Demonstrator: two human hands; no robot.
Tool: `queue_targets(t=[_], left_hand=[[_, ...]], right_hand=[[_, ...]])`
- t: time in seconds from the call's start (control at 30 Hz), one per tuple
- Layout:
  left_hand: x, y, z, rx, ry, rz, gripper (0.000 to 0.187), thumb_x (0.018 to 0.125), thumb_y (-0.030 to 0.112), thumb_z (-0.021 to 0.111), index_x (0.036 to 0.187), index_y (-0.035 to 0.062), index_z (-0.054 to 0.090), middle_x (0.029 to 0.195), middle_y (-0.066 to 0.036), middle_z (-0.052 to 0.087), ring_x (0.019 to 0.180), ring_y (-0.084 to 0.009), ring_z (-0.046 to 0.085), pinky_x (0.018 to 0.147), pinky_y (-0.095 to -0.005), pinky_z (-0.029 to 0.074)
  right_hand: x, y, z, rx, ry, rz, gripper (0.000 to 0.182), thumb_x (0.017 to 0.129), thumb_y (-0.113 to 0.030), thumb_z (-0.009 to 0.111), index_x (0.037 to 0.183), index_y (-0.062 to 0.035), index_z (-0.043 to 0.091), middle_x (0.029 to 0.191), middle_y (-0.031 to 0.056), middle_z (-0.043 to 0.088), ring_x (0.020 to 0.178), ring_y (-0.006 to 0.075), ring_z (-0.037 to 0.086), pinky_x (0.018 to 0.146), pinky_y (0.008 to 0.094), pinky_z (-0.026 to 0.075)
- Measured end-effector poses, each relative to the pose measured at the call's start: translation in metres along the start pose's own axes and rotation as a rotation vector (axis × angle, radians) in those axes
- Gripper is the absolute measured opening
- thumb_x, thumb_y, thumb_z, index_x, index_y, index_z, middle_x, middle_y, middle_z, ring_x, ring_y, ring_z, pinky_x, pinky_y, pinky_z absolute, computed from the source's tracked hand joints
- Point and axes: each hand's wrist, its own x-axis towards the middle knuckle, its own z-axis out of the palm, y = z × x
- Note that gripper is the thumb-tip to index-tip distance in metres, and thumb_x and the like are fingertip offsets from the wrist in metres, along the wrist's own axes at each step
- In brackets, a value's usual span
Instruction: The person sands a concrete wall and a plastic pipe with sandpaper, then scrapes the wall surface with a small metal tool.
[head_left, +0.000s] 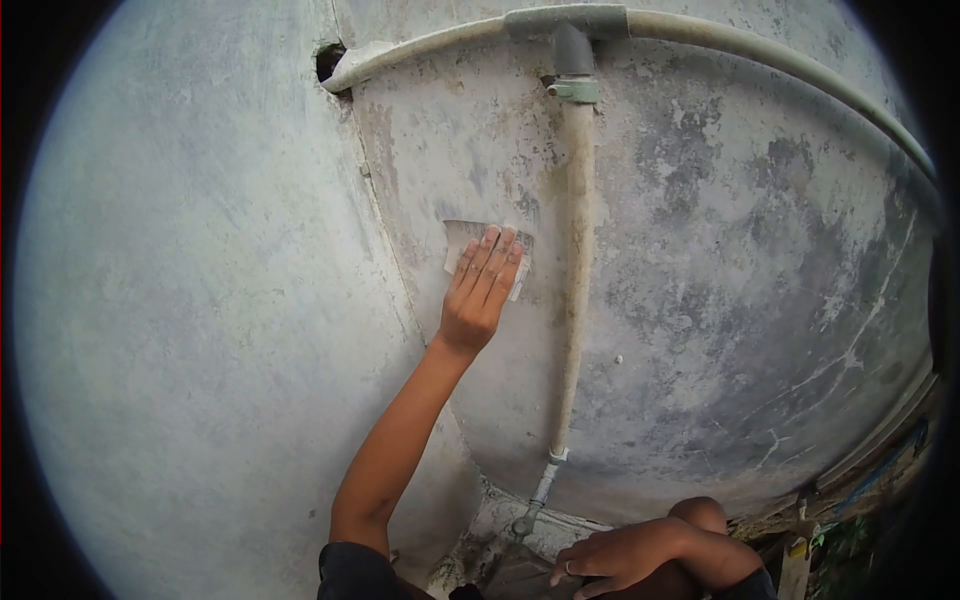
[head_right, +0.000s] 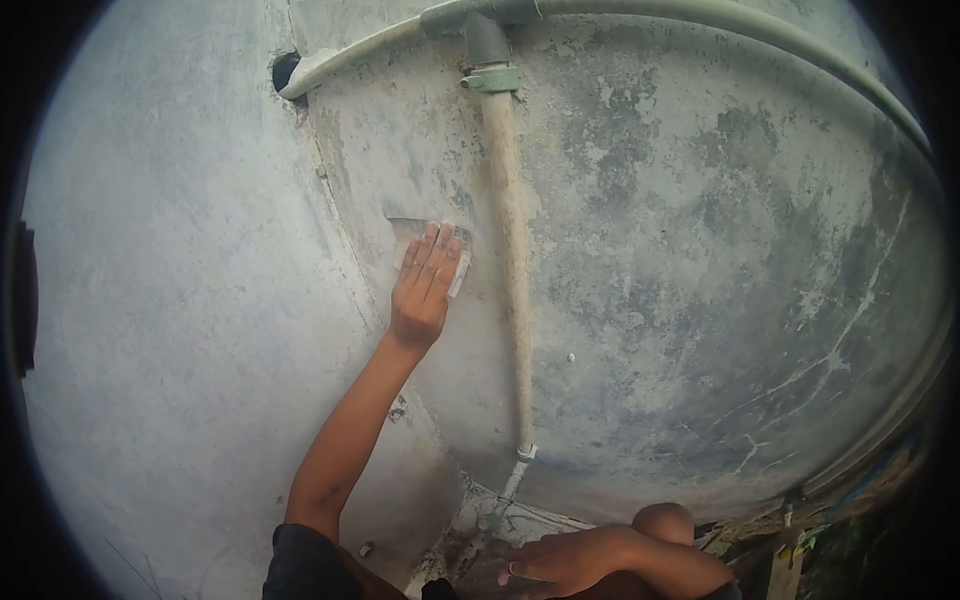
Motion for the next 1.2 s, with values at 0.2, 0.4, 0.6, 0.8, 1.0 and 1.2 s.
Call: queue_targets(t=[0.2, 0.4, 0.6, 0.8, 1.0, 1.2], left_hand=[[-0.006, 0.008, -0.001, -0.118, -0.009, -0.104, 0.044, 0.09, -0.007, 0.046, 0.132, -0.0071, 0.057, 0.138, -0.023, 0.057, 0.134, -0.0399, 0.05, 0.111, -0.052, 0.04], [-0.058, 0.016, -0.004, -0.052, -0.115, 0.038, 0.037, 0.095, -0.002, 0.047, 0.129, -0.0055, 0.06, 0.134, -0.022, 0.061, 0.131, -0.0383, 0.054, 0.11, -0.0497, 0.042], [0.005, -0.007, -0.009, 0.026, -0.032, 0.018, 0.038, 0.095, 0.003, 0.051, 0.131, -0.0024, 0.06, 0.137, -0.017, 0.06, 0.132, -0.0322, 0.054, 0.11, -0.046, 0.043], [-0.007, 0.009, -0.001, -0.075, -0.002, -0.139, 0.039, 0.095, 0.003, 0.051, 0.132, -0.0045, 0.058, 0.137, -0.019, 0.059, 0.133, -0.0343, 0.052, 0.112, -0.0472, 0.041], [-0.062, 0.02, -0.002, -0.086, -0.095, -0.019, 0.037, 0.095, 0.002, 0.051, 0.13, -0.0056, 0.06, 0.135, -0.021, 0.06, 0.131, -0.0357, 0.055, 0.111, -0.0474, 0.042], [0.021, -0.004, -0.008, -0.082, 0.002, -0.031, 0.04, 0.094, -0.002, 0.049, 0.133, -0.0059, 0.057, 0.139, -0.02, 0.058, 0.133, -0.035, 0.052, 0.111, -0.0473, 0.043]], right_hand=[[-0.004, 0.006, -0.006, 0.065, -0.061, 0.055, 0.041, 0.099, -0.028, 0.057, 0.128, -0.0002, 0.051, 0.122, 0.0182, 0.056, 0.113, 0.0366, 0.056, 0.097, 0.0469, 0.045], [-0.008, -0.002, -0.01, -0.024, -0.053, 0.073, 0.044, 0.097, -0.03, 0.058, 0.128, 0.0004, 0.053, 0.118, 0.0208, 0.057, 0.11, 0.0397, 0.056, 0.095, 0.0465, 0.045], [-0.005, -0.005, -0.011, 0.01, 0.033, 0.009, 0.04, 0.092, -0.026, 0.064, 0.12, 0.0024, 0.058, 0.11, 0.0228, 0.06, 0.106, 0.0408, 0.057, 0.09, 0.046, 0.047], [0.0, 0.003, -0.007, -0.003, 0.012, 0.018, 0.04, 0.092, -0.027, 0.065, 0.119, 0.0025, 0.059, 0.11, 0.0229, 0.06, 0.105, 0.041, 0.058, 0.09, 0.0459, 0.047], [-0.003, -0.002, -0.007, 0.007, -0.044, 0.094, 0.044, 0.095, -0.03, 0.06, 0.126, 0.0001, 0.054, 0.117, 0.0214, 0.058, 0.11, 0.0397, 0.057, 0.094, 0.0466, 0.046], [-0.001, 0.001, -0.009, -0.046, -0.04, 0.062, 0.042, 0.093, -0.027, 0.065, 0.124, 0.0007, 0.057, 0.114, 0.0225, 0.06, 0.109, 0.0405, 0.057, 0.092, 0.0456, 0.046]])
